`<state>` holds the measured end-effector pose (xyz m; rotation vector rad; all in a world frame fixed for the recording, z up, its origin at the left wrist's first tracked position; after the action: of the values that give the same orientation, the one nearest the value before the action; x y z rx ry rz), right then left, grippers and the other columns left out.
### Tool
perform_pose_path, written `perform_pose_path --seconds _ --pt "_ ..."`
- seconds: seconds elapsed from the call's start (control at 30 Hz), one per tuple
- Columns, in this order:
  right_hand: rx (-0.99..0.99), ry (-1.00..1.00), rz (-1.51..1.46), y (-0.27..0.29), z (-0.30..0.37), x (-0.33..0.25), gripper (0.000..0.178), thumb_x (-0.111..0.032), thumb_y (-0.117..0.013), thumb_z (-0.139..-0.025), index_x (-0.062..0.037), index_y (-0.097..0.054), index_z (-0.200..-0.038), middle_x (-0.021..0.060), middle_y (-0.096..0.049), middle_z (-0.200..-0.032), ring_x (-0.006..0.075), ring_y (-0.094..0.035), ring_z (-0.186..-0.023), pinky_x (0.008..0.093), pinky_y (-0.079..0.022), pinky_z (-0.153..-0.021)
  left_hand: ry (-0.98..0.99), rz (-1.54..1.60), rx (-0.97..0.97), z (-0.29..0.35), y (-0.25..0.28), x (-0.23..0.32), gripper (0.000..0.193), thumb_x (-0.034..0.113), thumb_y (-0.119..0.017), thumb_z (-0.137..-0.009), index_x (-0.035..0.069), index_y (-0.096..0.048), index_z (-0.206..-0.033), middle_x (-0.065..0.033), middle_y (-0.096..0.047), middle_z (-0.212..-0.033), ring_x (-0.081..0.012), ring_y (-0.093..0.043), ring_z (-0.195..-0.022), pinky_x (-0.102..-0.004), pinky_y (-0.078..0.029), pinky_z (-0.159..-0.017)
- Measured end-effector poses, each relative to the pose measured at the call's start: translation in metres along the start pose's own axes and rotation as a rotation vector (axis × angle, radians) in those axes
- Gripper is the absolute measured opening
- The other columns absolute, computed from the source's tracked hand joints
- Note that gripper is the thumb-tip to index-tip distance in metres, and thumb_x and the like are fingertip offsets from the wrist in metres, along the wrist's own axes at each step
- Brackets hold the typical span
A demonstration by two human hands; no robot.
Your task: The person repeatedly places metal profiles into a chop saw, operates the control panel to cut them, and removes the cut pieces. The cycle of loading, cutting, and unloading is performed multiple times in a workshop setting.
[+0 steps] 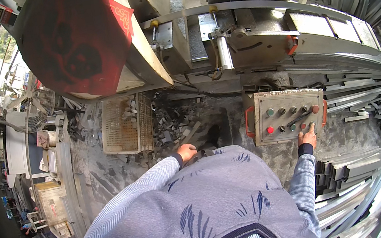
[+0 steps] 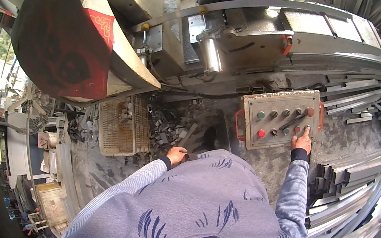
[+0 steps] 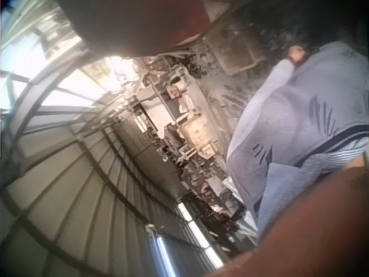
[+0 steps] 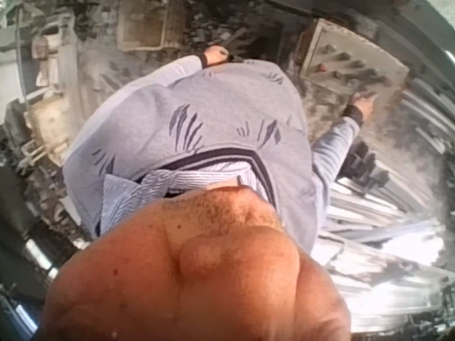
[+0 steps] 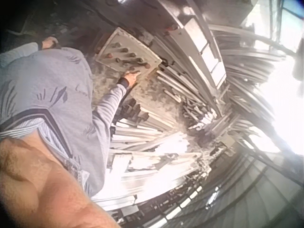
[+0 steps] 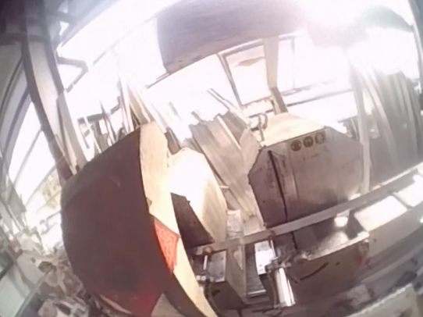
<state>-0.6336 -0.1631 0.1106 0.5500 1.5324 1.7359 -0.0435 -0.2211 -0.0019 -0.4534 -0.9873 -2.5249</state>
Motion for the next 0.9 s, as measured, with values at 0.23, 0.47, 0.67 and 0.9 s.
perform_pose_path --seconds 0.23,0.47,0.67,0.9 --pt "0.013 0.019 -0.054 0.006 0.008 -0.009 0.085 -0.021 -0.068 -0.073 -0.0064 -0.021 -0.143 0.0263 -0.063 -0.099 0.0399 -0.061 -0.092 0.0437 -0.049 -0.083 -0.004 0.033 -0.007 -0.006 0.002 0.002 0.031 0.025 -0.065 -0.08 0.007 -0.067 -0.104 -0.0128 -0.065 -0.107 -0.0263 -0.06 -0.102 -0.0328 -0.046 -0.09" --pt "0.081 -0.072 -0.165 0.017 0.052 -0.037 0.072 -0.026 -0.065 -0.072 -0.009 -0.035 -0.134 0.0252 -0.063 -0.097 0.0402 -0.061 -0.091 0.0466 -0.047 -0.081 0.003 0.058 -0.006 -0.01 0.002 -0.008 0.033 0.027 -0.067 -0.075 0.008 -0.067 -0.102 -0.0129 -0.066 -0.106 -0.0263 -0.061 -0.102 -0.0332 -0.046 -0.09" --pt "-0.11 -0.127 -0.659 -0.041 0.059 -0.053 0.032 -0.027 -0.065 -0.067 0.0022 -0.063 -0.08 0.0159 -0.065 -0.07 0.0241 -0.063 -0.059 0.0361 -0.051 -0.056 -0.004 0.051 -0.015 -0.016 -0.001 -0.015 0.031 0.027 -0.067 -0.074 0.009 -0.069 -0.1 -0.0124 -0.067 -0.104 -0.0264 -0.062 -0.099 -0.0335 -0.048 -0.087" --pt "-0.44 -0.436 -1.216 -0.084 0.066 -0.061 0.025 -0.022 -0.064 -0.078 -0.007 -0.045 -0.071 0.0003 -0.04 -0.051 0.0124 -0.035 -0.035 0.0267 -0.024 -0.032 -0.038 0.058 0.004 -0.02 0.012 0.001 0.031 0.025 -0.067 -0.073 0.01 -0.068 -0.1 -0.0115 -0.067 -0.102 -0.027 -0.063 -0.097 -0.0338 -0.048 -0.086"
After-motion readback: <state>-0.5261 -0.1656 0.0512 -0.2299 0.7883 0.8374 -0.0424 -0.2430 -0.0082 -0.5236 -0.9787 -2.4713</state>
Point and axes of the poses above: each hand's wrist, its own z-axis away from the middle knuckle, its own y-axis out of the back of the hand, x = y × z, the point moved 10 cm from there along -z, towards the middle knuckle
